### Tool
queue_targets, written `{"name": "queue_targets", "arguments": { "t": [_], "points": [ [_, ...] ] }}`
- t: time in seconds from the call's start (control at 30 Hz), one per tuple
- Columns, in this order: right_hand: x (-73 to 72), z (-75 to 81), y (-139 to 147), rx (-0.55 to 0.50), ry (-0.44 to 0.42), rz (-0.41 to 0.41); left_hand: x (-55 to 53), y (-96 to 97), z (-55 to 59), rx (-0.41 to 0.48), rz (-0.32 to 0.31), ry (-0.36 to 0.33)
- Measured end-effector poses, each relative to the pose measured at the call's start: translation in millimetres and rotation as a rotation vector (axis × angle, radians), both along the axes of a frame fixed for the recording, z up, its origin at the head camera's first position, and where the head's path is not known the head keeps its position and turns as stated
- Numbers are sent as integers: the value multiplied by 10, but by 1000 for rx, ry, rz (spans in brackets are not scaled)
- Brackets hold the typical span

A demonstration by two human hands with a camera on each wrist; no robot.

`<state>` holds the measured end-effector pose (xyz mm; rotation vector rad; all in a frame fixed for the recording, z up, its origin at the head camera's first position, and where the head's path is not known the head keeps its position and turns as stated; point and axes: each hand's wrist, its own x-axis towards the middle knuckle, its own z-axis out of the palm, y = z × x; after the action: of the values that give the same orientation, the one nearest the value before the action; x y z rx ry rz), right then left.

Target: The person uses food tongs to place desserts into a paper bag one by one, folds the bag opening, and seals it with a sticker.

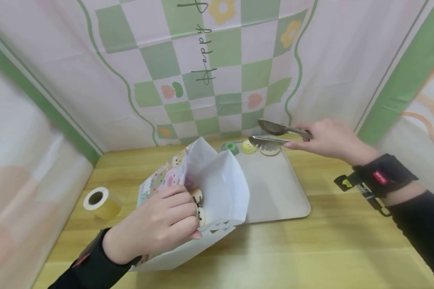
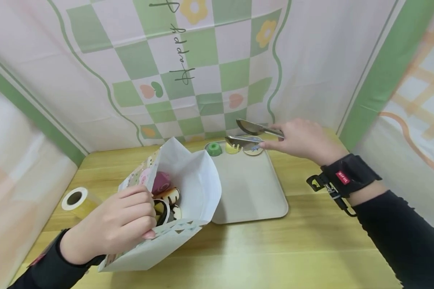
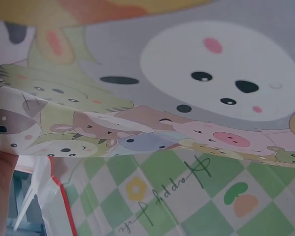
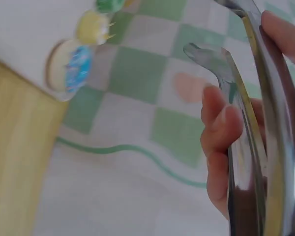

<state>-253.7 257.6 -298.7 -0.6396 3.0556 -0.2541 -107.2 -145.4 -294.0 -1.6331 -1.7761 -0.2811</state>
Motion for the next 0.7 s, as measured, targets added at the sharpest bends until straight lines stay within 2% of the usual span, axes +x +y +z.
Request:
{"name": "queue_targets", "arguments": {
  "t": [0.23, 0.4, 0.57, 0.7],
  "points": [
    [-165, -327, 124, 21, 17, -61, 61, -30, 44, 14, 55, 40],
    [-287, -572, 208, 29, 14, -116, 141, -18, 26, 41, 151, 56],
    [-391, -755, 257, 52, -31, -147, 273, -52, -15, 69, 270, -17],
    [-466, -863, 270, 64, -48, -144, 350, -93, -37, 96, 301, -74]
  ]
}}
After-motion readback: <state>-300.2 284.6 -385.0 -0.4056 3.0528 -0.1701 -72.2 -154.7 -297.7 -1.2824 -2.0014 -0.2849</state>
